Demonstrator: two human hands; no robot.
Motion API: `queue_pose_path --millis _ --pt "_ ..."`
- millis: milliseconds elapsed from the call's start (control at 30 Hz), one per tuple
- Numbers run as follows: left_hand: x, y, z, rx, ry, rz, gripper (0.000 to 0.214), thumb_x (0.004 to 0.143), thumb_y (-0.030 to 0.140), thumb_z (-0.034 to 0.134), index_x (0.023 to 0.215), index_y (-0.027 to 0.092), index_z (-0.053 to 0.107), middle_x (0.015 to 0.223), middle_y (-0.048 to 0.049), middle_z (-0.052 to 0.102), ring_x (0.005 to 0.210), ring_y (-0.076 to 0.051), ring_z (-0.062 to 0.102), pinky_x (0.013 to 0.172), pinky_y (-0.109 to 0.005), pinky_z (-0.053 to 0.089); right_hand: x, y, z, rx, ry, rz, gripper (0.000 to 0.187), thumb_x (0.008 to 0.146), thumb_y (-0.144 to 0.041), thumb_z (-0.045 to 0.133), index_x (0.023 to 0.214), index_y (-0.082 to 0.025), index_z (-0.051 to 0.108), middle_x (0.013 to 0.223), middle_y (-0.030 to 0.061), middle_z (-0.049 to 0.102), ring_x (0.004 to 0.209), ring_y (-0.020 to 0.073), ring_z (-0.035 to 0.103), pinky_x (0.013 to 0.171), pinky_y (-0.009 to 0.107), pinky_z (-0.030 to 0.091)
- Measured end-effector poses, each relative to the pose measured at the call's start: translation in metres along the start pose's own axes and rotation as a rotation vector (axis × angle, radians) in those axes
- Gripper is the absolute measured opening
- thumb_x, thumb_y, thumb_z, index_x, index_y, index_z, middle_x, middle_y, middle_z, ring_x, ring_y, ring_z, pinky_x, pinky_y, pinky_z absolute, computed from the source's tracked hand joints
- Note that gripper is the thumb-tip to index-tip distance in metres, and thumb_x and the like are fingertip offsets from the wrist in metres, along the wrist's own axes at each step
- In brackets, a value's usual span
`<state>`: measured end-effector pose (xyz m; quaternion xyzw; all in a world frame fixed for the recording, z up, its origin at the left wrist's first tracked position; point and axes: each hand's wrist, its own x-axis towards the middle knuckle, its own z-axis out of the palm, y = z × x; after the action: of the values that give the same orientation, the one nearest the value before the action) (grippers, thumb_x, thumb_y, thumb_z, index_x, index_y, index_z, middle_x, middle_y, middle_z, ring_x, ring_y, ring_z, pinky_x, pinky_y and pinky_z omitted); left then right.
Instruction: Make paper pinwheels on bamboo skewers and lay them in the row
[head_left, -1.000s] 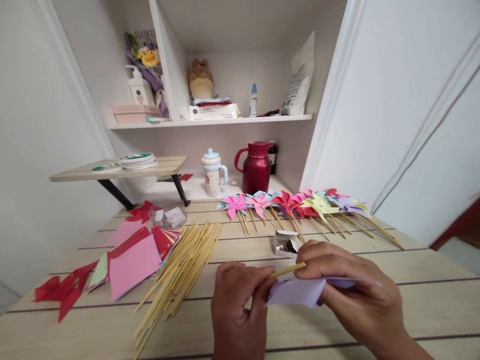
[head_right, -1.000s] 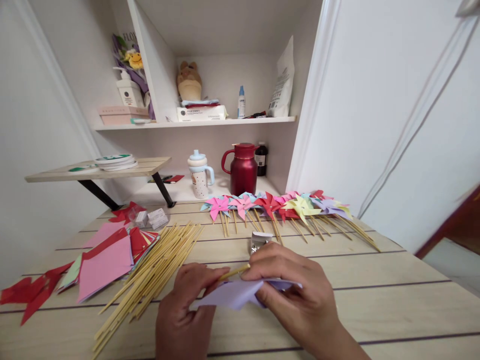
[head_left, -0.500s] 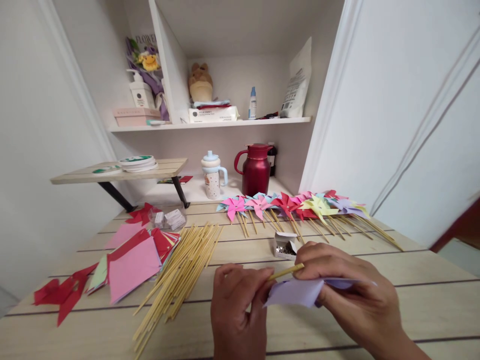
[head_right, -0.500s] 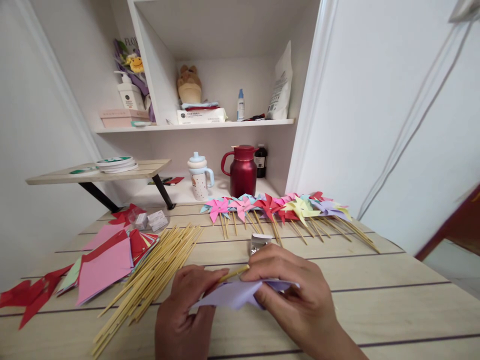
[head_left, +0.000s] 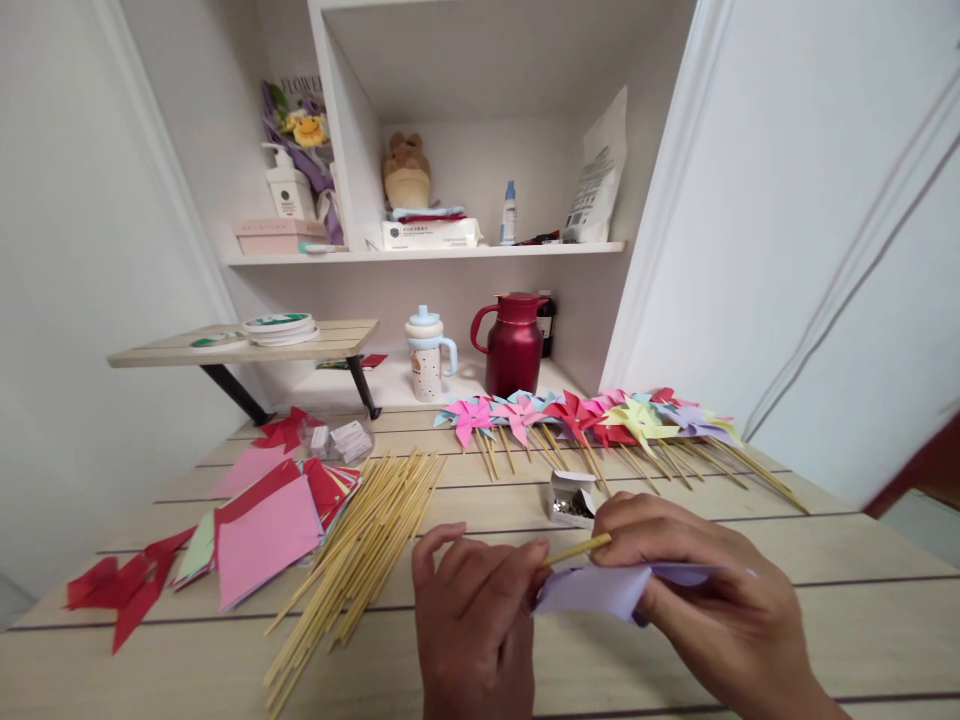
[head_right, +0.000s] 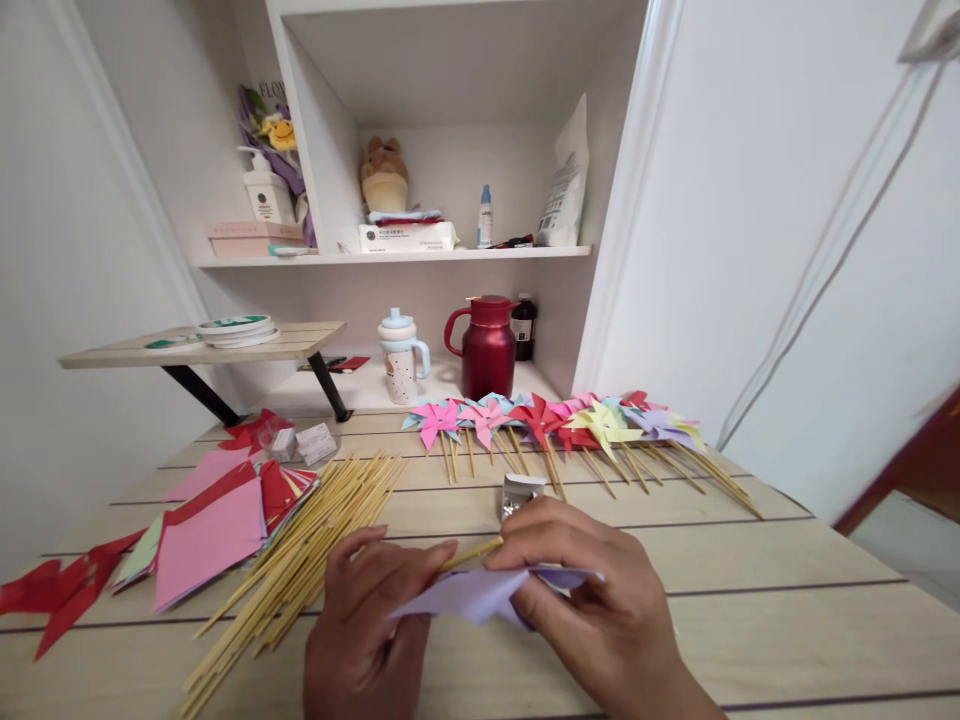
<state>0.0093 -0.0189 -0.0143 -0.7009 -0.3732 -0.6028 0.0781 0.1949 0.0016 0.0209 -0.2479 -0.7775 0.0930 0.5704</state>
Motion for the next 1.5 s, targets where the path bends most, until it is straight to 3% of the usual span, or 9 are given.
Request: queue_pose_path --millis 300,500,833,1100,1333,1500 --pt "0.004 -0.008 -0.007 0.048 -0.100 0.121 0.033 0.085 0.003 0.058 0.108 0.025 0.065 0.091 0.0058 0.077 0.070 -0.011 0.068 0.092 -0.033 0.040 0.000 -0.001 -0.002 0.003 -0.014 -0.001 0.020 0.081 -0.007 0.068 0.090 -0.025 0.071 0.083 0.0025 0.071 0.079 0.0183 0.071 0.063 0.023 0.056" --pt "-0.004 -0.002 0.003 -0.025 -0.005 -0.047 0.027 0.091 0.008 0.053 0.103 0.028 0.066 0.089 0.0063 0.077 0.072 -0.013 0.067 0.094 -0.036 0.039 0.001 -0.001 -0.002 0.016 -0.027 0.006 0.022 0.081 -0.006 0.067 0.091 -0.025 0.070 0.082 0.0019 0.071 0.078 0.0177 0.071 0.065 0.024 0.056" --pt "-0.005 0.001 0.004 -0.064 -0.008 -0.075 0.026 0.091 0.007 0.054 0.102 0.028 0.066 0.089 0.0071 0.076 0.073 -0.012 0.067 0.094 -0.036 0.037 -0.001 0.000 -0.003 0.047 -0.052 0.006 0.023 0.082 -0.005 0.066 0.094 -0.025 0.070 0.084 0.0024 0.070 0.080 0.0182 0.070 0.070 0.027 0.057" --pt "0.003 -0.007 -0.008 0.037 -0.112 0.109 0.034 0.083 0.002 0.060 0.107 0.024 0.065 0.090 0.0063 0.077 0.071 -0.010 0.068 0.090 -0.033 0.041 -0.002 0.003 -0.002 0.071 -0.070 0.011 0.025 0.082 -0.004 0.066 0.096 -0.025 0.070 0.086 0.0029 0.070 0.081 0.0192 0.070 0.072 0.030 0.057" --pt "-0.001 0.000 0.000 -0.006 -0.001 -0.044 0.029 0.087 0.005 0.057 0.102 0.028 0.067 0.087 0.0066 0.077 0.068 -0.011 0.067 0.093 -0.036 0.040 -0.002 0.002 -0.003 0.044 -0.054 0.002 0.023 0.081 -0.006 0.068 0.093 -0.024 0.071 0.084 0.0042 0.071 0.080 0.0207 0.071 0.067 0.029 0.058" --pt "0.003 -0.003 -0.006 0.068 -0.082 0.083 0.033 0.084 0.003 0.060 0.106 0.026 0.066 0.088 0.0061 0.077 0.067 -0.011 0.068 0.088 -0.035 0.044 -0.002 0.002 -0.004 0.041 -0.047 0.015 0.022 0.080 -0.006 0.068 0.092 -0.024 0.073 0.083 0.0058 0.072 0.079 0.0228 0.072 0.065 0.030 0.059"
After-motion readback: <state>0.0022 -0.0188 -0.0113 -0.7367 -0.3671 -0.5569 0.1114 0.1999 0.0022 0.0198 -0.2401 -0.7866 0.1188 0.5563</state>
